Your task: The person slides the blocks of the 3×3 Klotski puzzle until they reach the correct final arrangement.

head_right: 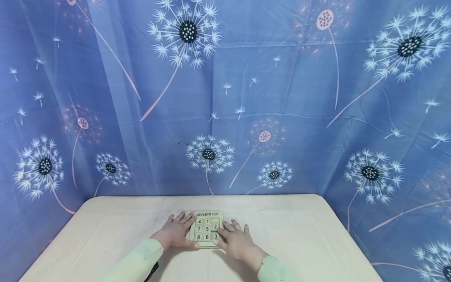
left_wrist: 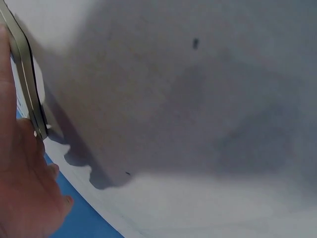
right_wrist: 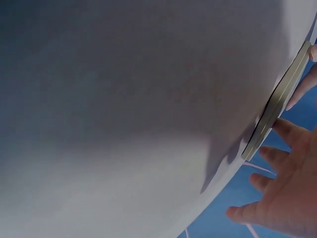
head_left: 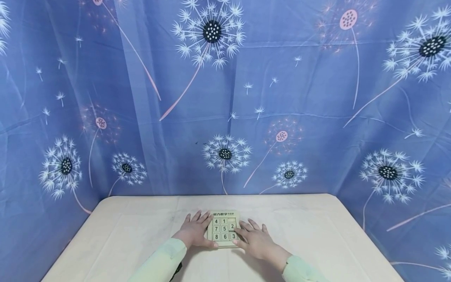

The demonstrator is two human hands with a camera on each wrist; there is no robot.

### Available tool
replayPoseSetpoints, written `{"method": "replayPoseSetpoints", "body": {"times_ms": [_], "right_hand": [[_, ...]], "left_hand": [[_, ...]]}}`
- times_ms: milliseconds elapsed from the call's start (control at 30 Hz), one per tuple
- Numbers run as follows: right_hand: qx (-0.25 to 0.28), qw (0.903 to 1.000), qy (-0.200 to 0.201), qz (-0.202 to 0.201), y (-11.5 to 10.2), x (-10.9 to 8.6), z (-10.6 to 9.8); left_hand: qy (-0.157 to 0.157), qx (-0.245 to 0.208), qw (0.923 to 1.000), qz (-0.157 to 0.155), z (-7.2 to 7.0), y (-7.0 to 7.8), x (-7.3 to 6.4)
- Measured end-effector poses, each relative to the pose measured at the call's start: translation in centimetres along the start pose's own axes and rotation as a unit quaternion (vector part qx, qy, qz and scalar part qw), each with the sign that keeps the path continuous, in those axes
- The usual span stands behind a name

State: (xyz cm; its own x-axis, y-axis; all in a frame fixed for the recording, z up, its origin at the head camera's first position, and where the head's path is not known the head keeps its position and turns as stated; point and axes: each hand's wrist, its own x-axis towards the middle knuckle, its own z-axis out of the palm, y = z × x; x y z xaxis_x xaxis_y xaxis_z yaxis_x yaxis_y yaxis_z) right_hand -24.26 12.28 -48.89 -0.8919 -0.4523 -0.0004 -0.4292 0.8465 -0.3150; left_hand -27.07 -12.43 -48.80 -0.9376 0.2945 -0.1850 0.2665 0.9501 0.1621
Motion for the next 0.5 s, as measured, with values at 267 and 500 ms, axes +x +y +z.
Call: {"method": "replayPoseSetpoints", "body": {"times_ms": [267, 500], "right_hand": [[0.004, 0.9999, 0.013, 0.000, 0.16, 0.35, 0.29], [0.003, 0.9999, 0.013, 0.003, 0.14, 0.64, 0.28]], "left_hand": [[-0.001, 0.000, 1.0000, -0.002, 0.02, -0.06, 0.12], [0.002, -0.001, 1.0000, 0.001, 0.13, -0.10, 0.18]]}}
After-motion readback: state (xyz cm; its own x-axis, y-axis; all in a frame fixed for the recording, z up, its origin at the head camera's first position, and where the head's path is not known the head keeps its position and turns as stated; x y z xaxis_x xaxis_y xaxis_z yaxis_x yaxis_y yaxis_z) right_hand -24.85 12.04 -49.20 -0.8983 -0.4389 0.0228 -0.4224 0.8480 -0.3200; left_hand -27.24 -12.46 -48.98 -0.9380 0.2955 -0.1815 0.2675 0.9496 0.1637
